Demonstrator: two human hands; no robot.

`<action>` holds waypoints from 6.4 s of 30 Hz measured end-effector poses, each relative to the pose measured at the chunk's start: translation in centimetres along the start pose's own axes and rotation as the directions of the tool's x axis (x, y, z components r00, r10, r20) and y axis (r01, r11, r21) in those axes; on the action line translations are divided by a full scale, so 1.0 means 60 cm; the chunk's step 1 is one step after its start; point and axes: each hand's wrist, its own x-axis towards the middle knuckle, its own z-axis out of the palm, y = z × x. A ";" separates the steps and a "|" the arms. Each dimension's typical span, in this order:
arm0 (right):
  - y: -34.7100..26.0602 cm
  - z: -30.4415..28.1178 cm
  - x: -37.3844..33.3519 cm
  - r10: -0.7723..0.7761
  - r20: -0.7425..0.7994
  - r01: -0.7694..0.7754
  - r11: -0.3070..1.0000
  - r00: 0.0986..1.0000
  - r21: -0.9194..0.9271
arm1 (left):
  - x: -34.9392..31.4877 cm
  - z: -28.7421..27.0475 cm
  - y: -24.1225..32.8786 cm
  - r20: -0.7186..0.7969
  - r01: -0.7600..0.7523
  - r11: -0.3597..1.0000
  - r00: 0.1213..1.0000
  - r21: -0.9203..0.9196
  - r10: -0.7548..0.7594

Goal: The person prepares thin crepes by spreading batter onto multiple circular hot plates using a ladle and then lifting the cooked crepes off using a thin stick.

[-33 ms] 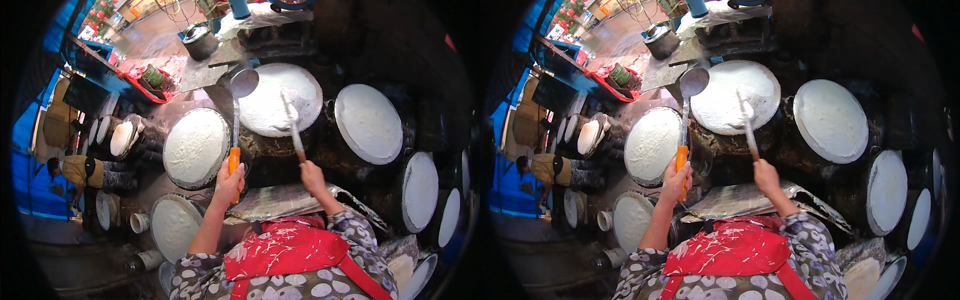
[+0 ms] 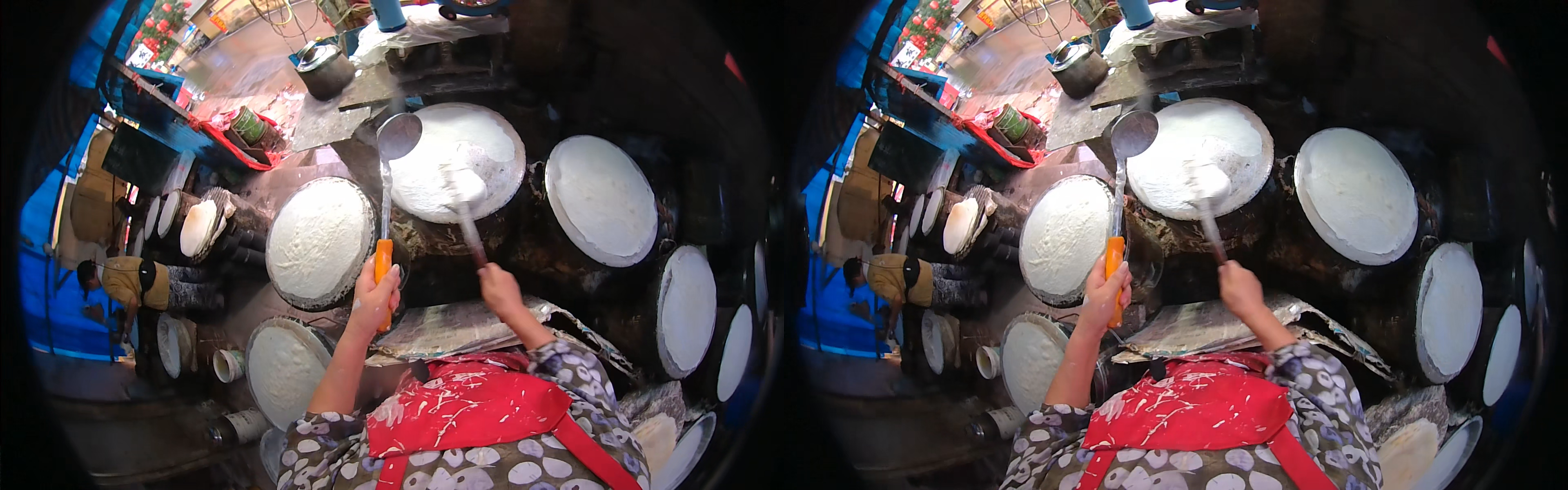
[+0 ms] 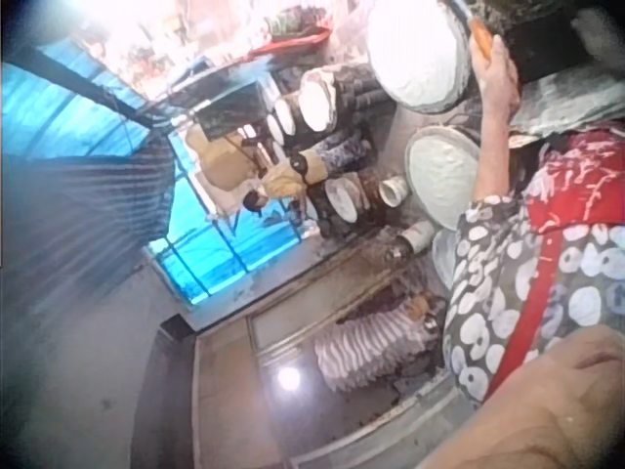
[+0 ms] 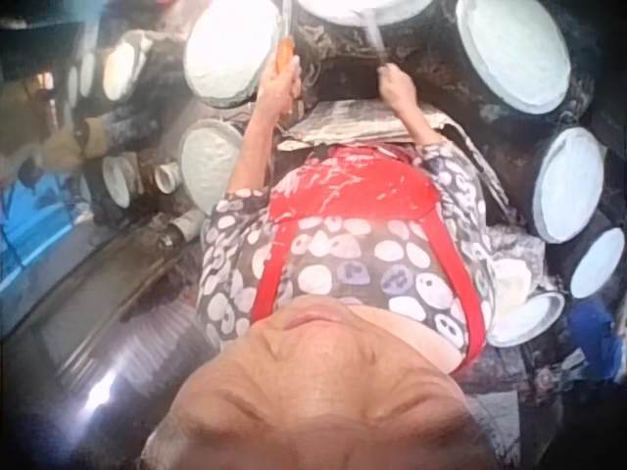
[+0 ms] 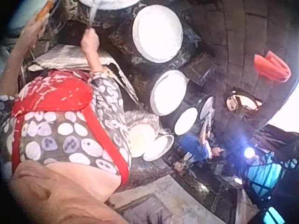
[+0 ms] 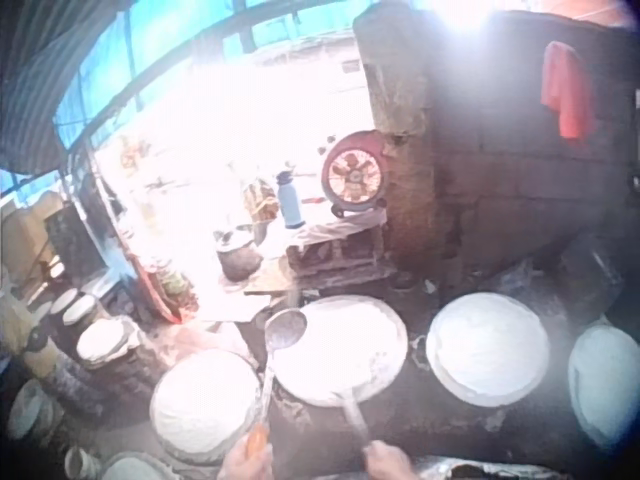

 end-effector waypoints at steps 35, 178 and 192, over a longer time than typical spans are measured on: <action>0.007 -0.143 0.358 -0.156 0.079 0.175 0.903 0.985 -0.393 | 0.079 0.102 0.031 -0.019 0.092 0.988 0.996 0.127 -0.090; 0.302 -0.337 -0.309 0.209 -0.382 -0.250 0.966 0.900 -0.061 | -0.011 0.182 0.018 0.498 0.451 0.635 0.859 -0.627 -0.118; 0.216 -0.337 0.141 -0.352 -0.066 0.260 0.792 0.934 -0.552 | -0.151 0.195 0.039 0.379 0.496 0.552 0.868 -0.670 -0.320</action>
